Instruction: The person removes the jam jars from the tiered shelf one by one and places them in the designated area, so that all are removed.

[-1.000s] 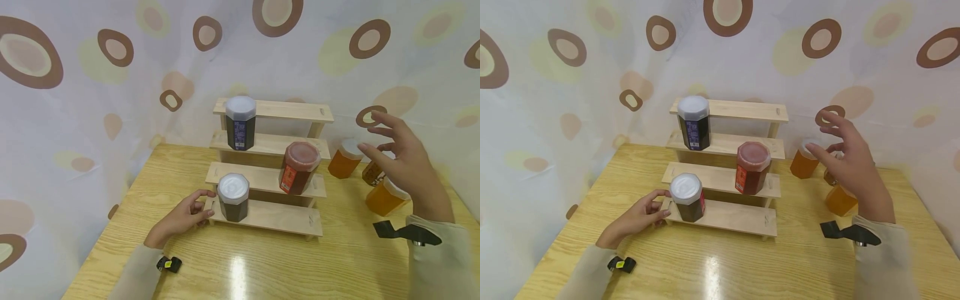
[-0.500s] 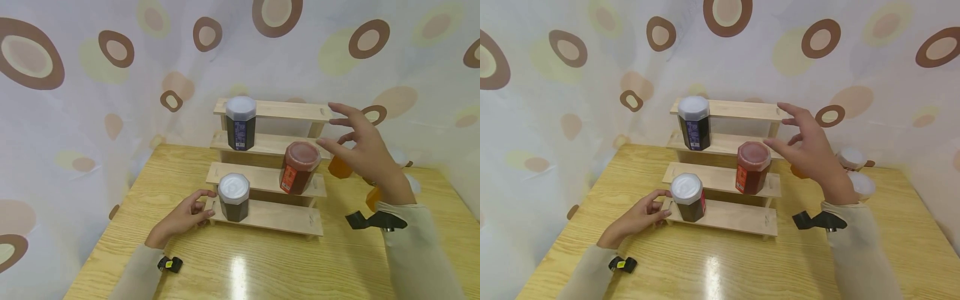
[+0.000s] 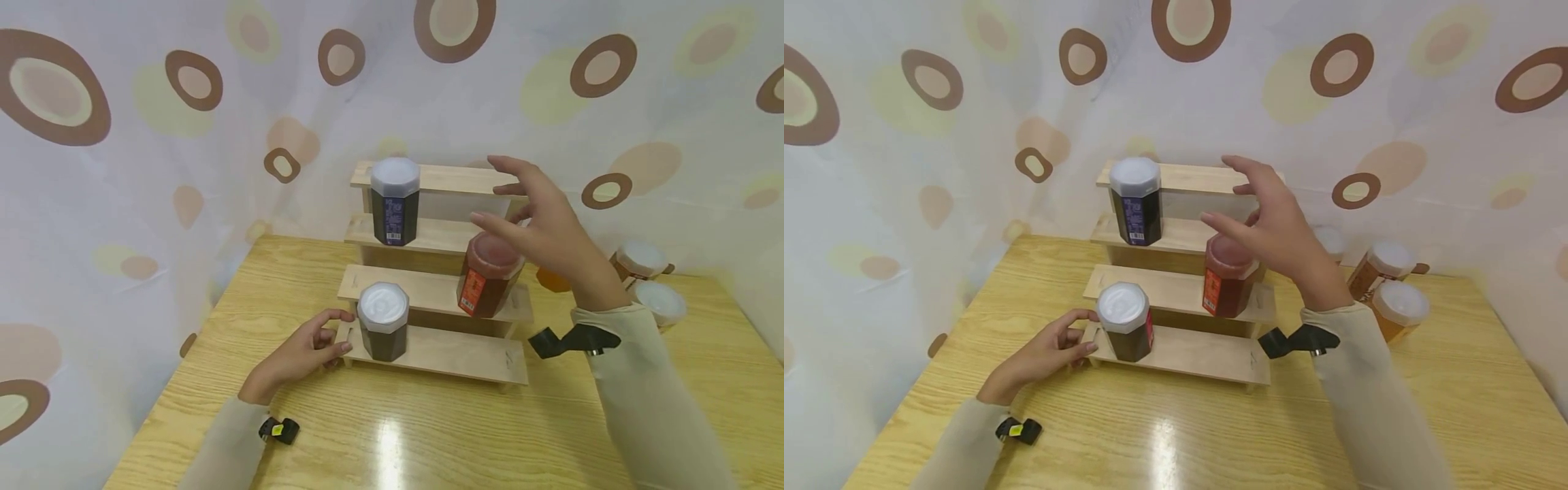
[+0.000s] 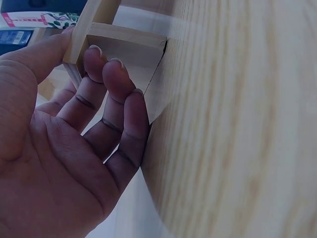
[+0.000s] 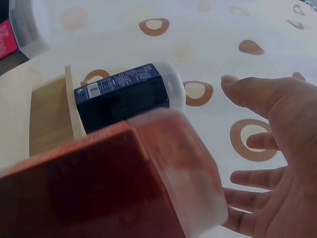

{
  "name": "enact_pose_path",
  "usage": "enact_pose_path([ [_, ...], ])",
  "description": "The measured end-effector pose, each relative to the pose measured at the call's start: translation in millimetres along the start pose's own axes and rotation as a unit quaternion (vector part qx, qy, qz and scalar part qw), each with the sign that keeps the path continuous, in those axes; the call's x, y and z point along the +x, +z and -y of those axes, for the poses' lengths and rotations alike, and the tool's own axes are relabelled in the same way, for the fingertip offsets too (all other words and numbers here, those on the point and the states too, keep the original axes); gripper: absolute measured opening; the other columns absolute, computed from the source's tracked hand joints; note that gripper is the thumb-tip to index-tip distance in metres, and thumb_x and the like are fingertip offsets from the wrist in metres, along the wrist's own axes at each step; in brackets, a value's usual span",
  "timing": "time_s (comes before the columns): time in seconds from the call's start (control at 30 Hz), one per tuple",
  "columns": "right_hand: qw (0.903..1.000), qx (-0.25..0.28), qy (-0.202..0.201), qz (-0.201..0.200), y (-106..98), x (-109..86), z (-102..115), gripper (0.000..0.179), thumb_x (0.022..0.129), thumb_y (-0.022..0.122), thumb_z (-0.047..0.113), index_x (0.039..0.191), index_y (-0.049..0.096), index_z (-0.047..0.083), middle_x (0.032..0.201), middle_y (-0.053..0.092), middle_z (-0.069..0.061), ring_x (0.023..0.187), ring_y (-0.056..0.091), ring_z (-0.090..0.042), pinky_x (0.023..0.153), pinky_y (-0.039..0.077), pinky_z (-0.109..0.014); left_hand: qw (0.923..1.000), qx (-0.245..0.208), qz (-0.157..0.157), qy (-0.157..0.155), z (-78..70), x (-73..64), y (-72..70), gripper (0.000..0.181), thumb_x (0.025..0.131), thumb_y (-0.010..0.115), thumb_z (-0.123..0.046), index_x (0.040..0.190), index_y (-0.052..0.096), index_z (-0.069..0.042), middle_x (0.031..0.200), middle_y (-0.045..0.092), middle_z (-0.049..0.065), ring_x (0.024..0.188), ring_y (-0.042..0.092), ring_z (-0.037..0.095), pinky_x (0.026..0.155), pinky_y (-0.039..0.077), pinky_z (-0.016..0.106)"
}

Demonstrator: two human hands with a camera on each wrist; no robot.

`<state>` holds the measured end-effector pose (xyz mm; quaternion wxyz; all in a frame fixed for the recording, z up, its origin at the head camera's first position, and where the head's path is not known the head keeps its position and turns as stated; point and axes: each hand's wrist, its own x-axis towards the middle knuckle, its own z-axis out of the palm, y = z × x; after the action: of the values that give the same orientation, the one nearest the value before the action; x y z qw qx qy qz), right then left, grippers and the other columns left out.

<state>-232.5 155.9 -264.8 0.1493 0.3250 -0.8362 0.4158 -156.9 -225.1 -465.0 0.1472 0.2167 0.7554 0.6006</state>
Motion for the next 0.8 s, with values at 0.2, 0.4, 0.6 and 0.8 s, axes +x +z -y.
enact_pose_path([
  [0.2,0.9994,-0.023,0.014,0.024,10,15.5,9,0.074,0.094,0.078,0.016,0.158,0.04,0.013,0.158,0.041,-0.009,0.128,0.056,-0.034,0.084,0.053,-0.034,1.0,0.001,-0.004,-0.007,-2.8,1.0,0.2,0.043,0.104,0.063,-0.007,0.143,0.045,-0.007,0.068,0.049,0.005,0.063,0.051,0.024,0.06,0.046,0.028],
  [0.4,0.9986,-0.013,0.02,0.046,21,27.1,13,0.073,0.095,0.077,0.016,0.157,0.039,0.01,0.157,0.041,-0.015,0.127,0.058,-0.04,0.085,0.058,-0.054,1.0,-0.002,-0.002,-0.006,-2.1,1.9,0.5,0.043,0.104,0.063,-0.007,0.144,0.045,-0.008,0.067,0.05,0.009,0.062,0.052,0.025,0.059,0.047,0.028],
  [0.6,0.997,-0.017,0.038,0.065,32,35.5,22,0.074,0.096,0.077,0.022,0.158,0.038,0.009,0.156,0.04,-0.019,0.127,0.058,-0.041,0.087,0.057,-0.054,1.0,0.003,-0.003,-0.007,-2.8,1.6,0.7,0.043,0.105,0.063,-0.008,0.144,0.045,-0.008,0.068,0.051,0.009,0.062,0.052,0.025,0.059,0.047,0.028],
  [0.8,0.9959,-0.012,0.032,0.084,43,41.6,30,0.076,0.095,0.079,0.025,0.157,0.038,0.006,0.158,0.04,-0.015,0.135,0.052,-0.037,0.098,0.052,-0.049,1.0,0.002,0.0,-0.006,-2.3,0.5,0.8,0.042,0.104,0.063,-0.007,0.143,0.045,-0.007,0.067,0.05,0.005,0.062,0.052,0.025,0.059,0.047,0.028],
])
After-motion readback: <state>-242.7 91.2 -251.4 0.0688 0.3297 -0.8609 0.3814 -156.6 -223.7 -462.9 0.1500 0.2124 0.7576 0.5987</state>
